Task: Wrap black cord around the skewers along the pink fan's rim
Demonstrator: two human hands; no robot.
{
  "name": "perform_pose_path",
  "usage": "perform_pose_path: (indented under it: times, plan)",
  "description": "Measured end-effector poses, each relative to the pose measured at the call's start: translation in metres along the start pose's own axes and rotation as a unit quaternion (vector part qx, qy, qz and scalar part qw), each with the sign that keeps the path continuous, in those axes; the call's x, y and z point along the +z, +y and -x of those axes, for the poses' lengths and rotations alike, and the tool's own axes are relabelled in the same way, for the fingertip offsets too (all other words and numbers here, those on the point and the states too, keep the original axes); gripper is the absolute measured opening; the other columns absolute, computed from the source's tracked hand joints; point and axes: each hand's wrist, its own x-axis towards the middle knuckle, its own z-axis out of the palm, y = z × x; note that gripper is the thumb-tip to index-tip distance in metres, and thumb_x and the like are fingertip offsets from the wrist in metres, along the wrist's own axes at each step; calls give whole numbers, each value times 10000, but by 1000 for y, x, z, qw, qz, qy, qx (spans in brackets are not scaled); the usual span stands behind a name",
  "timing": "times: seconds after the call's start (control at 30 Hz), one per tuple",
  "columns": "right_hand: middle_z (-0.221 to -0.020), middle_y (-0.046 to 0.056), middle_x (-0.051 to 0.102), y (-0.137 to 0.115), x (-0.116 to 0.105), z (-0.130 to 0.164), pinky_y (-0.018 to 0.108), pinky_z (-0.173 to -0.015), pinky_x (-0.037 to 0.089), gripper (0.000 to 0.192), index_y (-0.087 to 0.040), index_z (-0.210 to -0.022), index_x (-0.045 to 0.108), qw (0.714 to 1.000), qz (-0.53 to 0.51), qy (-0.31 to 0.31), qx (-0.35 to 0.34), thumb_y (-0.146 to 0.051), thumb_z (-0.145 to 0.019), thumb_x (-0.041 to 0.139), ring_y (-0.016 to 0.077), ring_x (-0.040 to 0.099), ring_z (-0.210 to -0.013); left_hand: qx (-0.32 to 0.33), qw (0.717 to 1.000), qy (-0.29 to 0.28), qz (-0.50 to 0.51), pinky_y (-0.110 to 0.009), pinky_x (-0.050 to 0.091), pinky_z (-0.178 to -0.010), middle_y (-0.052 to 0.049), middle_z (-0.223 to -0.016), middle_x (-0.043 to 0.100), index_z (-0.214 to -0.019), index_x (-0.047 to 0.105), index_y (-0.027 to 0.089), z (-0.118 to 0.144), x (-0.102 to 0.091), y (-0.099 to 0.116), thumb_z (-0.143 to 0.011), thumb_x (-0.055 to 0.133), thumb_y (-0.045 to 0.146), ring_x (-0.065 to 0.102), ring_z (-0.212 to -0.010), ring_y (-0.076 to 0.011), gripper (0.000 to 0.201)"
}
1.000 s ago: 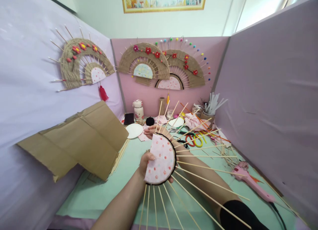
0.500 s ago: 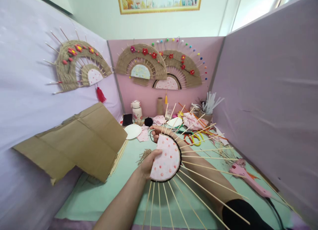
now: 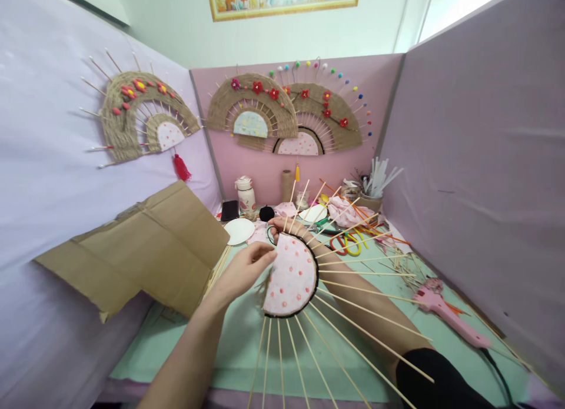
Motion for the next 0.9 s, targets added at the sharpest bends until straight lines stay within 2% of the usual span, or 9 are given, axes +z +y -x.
perform_pose_path:
  times: [0.07,0.13,0.2,0.43,0.63,0.7,0.77,0.83,0.9]
  plan:
    - [-544,-39,544,-1,-4,-3,180,-419,299,192,-182,-714,588,997,47,50,-24,-360,-668,646,72,432,-464,-31,995,-37,90,-241,399,-617,-7,-750,630,-788,599,160,-18,17,1,-710,598,441,562,-694,-142,291]
    - [-543,-32,543,-2,-7,-5,187,-452,317,186,-175,-678,599,991,91,93,-44,-344,-642,666,80,447,-495,-99,966,-63,232,-232,394,-557,6,-654,606,-767,574,157,-34,31,-4,-664,648,446,544,-586,-121,316]
    - [-553,-22,540,-4,-12,-7,198,-481,334,196,-167,-660,604,982,129,126,-62,-350,-629,666,88,456,-521,-121,937,-69,321,-213,388,-528,8,-623,596,-727,550,145,-49,38,-11,-609,715,392,532,-536,-97,320]
    - [-495,-32,440,-4,-50,-9,225,-462,307,286,-147,-811,628,923,267,259,-100,-391,-730,501,98,376,-454,-102,899,-124,406,-188,402,-511,-4,-613,611,-747,579,117,-72,28,-35,-600,733,283,553,-511,-83,270]
    - [-678,60,587,-13,-93,3,317,-694,405,142,-140,-775,630,854,407,311,-88,-225,-689,555,190,537,-711,-49,869,-158,467,-190,443,-575,-7,-693,633,-872,588,133,-62,25,-48,-637,704,232,590,-572,-90,280]
    - [-837,104,625,-16,-94,6,357,-803,392,160,-138,-816,633,833,454,302,-92,-195,-675,586,223,551,-855,-38,855,-178,486,-193,454,-594,-16,-727,637,-944,581,133,-60,24,-52,-649,696,225,602,-602,-96,330]
    - [-933,119,629,-19,-86,8,386,-850,389,208,-137,-890,631,836,481,247,-96,-226,-706,591,235,554,-922,-28,847,-187,497,-194,458,-595,-25,-738,637,-951,578,126,-59,23,-56,-663,686,233,605,-611,-101,325]
    - [-954,105,638,-20,-71,11,390,-850,412,263,-148,-962,622,880,447,135,-89,-309,-763,563,224,572,-925,-24,848,-189,494,-201,460,-600,-36,-753,638,-942,579,123,-59,23,-58,-673,678,240,608,-624,-109,310]
    - [-1013,89,635,-20,-53,16,360,-880,413,330,-170,-1036,606,936,344,-5,-75,-389,-801,530,202,570,-977,-23,855,-190,482,-210,459,-605,-45,-770,642,-931,580,127,-59,22,-58,-665,683,240,607,-633,-117,307]
